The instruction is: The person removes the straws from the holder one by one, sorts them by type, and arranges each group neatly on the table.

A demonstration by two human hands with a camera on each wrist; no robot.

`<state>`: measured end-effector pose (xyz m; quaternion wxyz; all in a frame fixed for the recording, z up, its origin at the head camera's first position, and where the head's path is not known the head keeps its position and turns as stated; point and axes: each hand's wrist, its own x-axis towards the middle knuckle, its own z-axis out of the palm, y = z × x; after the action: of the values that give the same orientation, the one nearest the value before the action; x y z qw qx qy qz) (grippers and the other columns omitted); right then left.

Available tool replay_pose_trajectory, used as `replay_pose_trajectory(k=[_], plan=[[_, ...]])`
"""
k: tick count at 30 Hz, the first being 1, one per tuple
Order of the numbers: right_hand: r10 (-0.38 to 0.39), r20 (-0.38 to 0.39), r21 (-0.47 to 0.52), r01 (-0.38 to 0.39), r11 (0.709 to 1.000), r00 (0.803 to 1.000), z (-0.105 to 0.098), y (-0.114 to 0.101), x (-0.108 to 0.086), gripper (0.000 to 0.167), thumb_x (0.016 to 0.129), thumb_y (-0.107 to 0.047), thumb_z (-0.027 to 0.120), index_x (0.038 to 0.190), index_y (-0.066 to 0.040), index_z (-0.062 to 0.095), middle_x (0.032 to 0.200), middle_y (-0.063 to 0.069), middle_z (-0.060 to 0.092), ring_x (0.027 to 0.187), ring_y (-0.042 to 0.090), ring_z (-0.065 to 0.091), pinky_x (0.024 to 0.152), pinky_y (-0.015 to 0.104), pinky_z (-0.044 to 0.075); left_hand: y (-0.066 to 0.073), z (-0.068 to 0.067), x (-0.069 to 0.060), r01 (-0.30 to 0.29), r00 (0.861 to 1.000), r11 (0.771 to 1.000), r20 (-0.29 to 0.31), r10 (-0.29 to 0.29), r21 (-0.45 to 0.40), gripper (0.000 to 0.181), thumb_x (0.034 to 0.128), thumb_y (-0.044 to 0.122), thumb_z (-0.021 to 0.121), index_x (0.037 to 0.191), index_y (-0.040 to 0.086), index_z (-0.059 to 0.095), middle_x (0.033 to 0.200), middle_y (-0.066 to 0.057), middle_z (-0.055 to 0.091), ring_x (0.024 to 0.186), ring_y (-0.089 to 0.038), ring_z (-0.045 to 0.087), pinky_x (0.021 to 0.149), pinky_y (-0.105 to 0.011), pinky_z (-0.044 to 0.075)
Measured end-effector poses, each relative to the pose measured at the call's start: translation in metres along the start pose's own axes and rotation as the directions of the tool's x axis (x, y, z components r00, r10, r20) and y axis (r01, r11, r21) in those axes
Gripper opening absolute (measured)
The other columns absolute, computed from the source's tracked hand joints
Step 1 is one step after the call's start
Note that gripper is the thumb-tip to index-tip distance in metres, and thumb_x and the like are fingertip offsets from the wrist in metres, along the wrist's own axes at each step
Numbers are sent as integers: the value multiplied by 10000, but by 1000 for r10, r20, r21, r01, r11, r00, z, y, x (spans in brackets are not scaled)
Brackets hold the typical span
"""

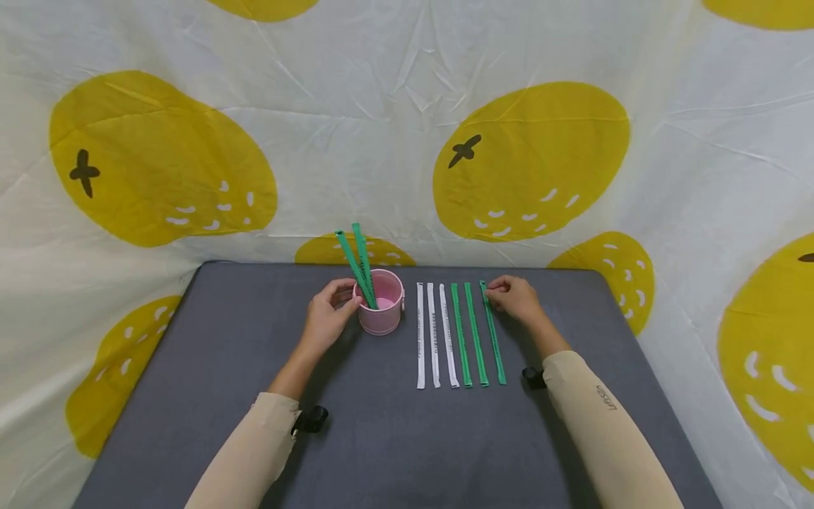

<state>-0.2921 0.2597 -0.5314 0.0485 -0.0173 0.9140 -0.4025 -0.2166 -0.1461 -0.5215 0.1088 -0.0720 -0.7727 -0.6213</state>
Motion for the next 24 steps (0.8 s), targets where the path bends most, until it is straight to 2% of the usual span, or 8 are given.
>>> replay_pose_trajectory(k=[3,6,9,11,14,16,19,24], plan=[[-41,9,-1,41,999,999,0,-15,-1,305,989,-262,710,1171,-18,692,1039,162,745,739,155,680,660,252,554,0,0,-1,-6,1000,1000,2,6,1,391,925,67,770,1285,-33,654,1248,-246,690,1140,-401,700,1006,-527,553],[-100,27,21,100,995,995,4,-34,-3,290,1002,-245,694,1180,-16,693,1082,201,740,803,259,709,683,279,564,-1,-1,-2,-9,1000,1000,10,9,7,397,931,77,766,1295,-28,648,1255,-239,687,1144,-394,699,1013,-538,544],[-164,42,79,161,984,986,11,-55,-5,280,1009,-219,687,1184,-1,690,1100,240,728,894,370,702,728,356,591,-1,-2,-2,-13,1000,1000,14,13,12,402,934,84,764,1303,-24,646,1265,-234,685,1148,-388,698,1023,-530,538],[-198,50,121,191,974,979,17,-68,-6,281,1011,-215,685,1190,1,688,1100,240,726,939,390,695,751,380,598,-1,-2,-2,-12,1000,1000,16,12,16,401,937,86,762,1306,-19,646,1268,-231,685,1152,-384,698,1022,-533,537],[-229,55,182,216,959,972,25,-88,-4,301,1006,-211,694,1201,17,685,1099,222,728,943,322,699,765,354,604,-2,-2,-2,-14,1000,1000,15,14,7,397,935,78,761,1300,-26,645,1266,-237,682,1154,-392,695,1015,-537,543],[-246,56,197,231,953,968,30,-102,-2,308,1002,-209,699,1207,21,685,1099,199,730,937,252,694,760,286,580,-2,-1,-1,-14,1000,1000,14,14,-1,395,933,73,761,1296,-31,643,1266,-240,680,1157,-397,694,1006,-541,550],[-275,59,204,259,944,960,38,-123,1,311,994,-191,708,1215,27,688,1108,189,732,938,227,687,767,252,555,-3,-1,-1,-12,1000,1000,15,12,-4,398,935,75,758,1300,-33,640,1274,-240,678,1166,-396,691,1002,-522,557],[-332,97,206,308,929,938,55,-154,10,297,990,-172,709,1228,6,692,1139,178,740,1022,291,708,880,353,586,-3,-1,-2,-7,1000,1000,21,7,-2,428,945,61,744,1336,-52,613,1307,-262,660,1190,-414,675,1021,-531,540]])
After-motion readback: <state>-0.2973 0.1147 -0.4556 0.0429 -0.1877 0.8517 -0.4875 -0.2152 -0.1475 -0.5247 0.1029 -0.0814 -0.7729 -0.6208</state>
